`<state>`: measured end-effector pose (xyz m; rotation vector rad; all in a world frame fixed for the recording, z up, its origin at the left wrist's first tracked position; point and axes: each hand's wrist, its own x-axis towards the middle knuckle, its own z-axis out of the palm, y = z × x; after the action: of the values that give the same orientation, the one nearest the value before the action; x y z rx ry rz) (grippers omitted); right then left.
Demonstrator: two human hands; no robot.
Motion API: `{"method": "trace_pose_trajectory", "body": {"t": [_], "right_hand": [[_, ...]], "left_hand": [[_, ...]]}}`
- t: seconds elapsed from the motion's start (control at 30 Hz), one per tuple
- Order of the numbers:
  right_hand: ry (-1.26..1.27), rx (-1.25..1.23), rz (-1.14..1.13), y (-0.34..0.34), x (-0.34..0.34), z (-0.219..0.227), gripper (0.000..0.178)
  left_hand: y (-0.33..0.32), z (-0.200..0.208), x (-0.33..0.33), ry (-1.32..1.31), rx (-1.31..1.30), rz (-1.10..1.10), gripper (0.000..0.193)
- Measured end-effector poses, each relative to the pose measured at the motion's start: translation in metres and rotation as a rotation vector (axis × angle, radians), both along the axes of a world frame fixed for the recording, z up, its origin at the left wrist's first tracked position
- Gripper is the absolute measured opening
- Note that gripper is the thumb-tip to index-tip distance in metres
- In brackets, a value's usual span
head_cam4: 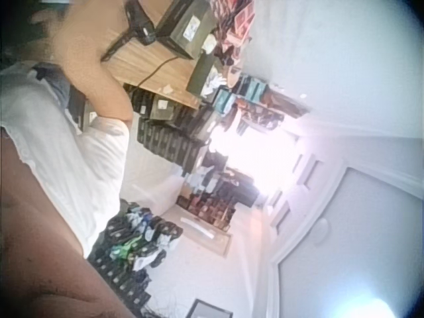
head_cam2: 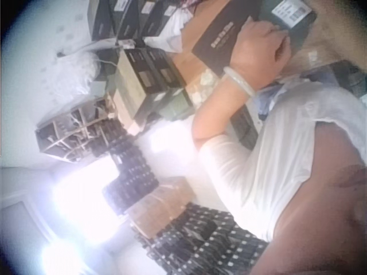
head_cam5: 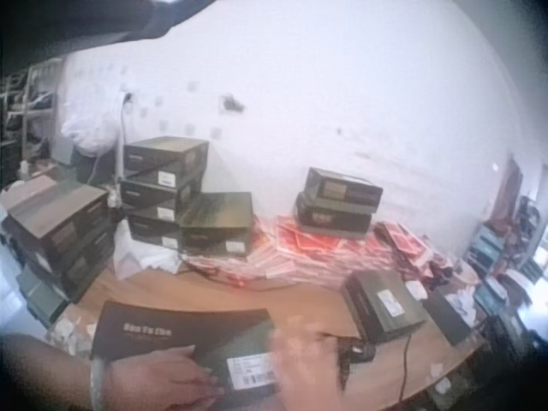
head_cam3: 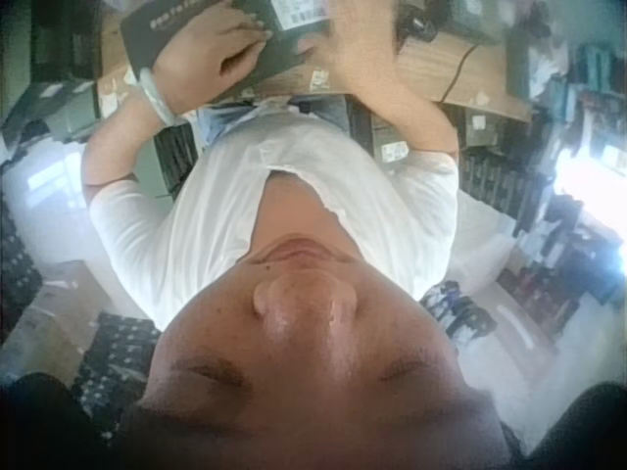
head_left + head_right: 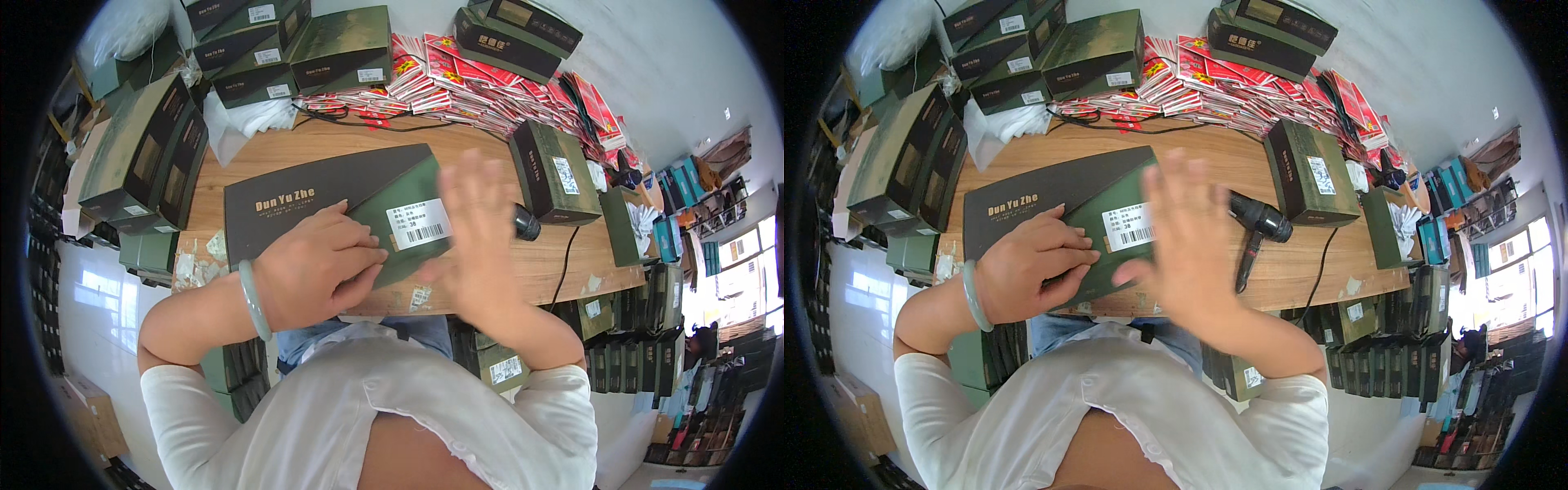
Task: The person applies a label to a green shoebox, places a shoe and a red card inside, closes the box, and uses a hairdryer to heat the label. The person repeats the process with another shoebox.
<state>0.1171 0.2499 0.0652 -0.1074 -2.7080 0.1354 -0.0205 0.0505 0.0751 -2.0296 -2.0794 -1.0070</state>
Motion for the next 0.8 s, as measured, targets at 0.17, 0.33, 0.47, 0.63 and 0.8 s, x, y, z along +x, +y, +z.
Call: {"method": "trace_pose_trajectory", "body": {"t": [0.17,0.33,0.47,0.63,0.8], "right_hand": [[-0.035,0.019,0.092,0.001,-0.013,-0.028,0.106],[-0.100,0.106,-0.046,0.004,-0.004,-0.024,0.106],[-0.053,0.174,-0.199,0.006,-0.009,-0.004,0.108],[0.084,-0.086,0.202,-0.002,-0.050,0.021,0.101],[0.018,0.030,0.150,-0.011,-0.105,-0.019,0.095]], "left_hand": [[-0.004,-0.002,-0.002,-0.028,0.019,0.002,0.016],[-0.003,-0.001,0.000,-0.030,0.001,-0.006,0.015],[-0.004,0.000,0.000,-0.044,-0.021,0.010,0.014],[-0.002,0.002,0.001,-0.045,-0.002,0.015,0.014],[-0.001,0.006,0.000,-0.099,0.003,-0.016,0.013]]}}
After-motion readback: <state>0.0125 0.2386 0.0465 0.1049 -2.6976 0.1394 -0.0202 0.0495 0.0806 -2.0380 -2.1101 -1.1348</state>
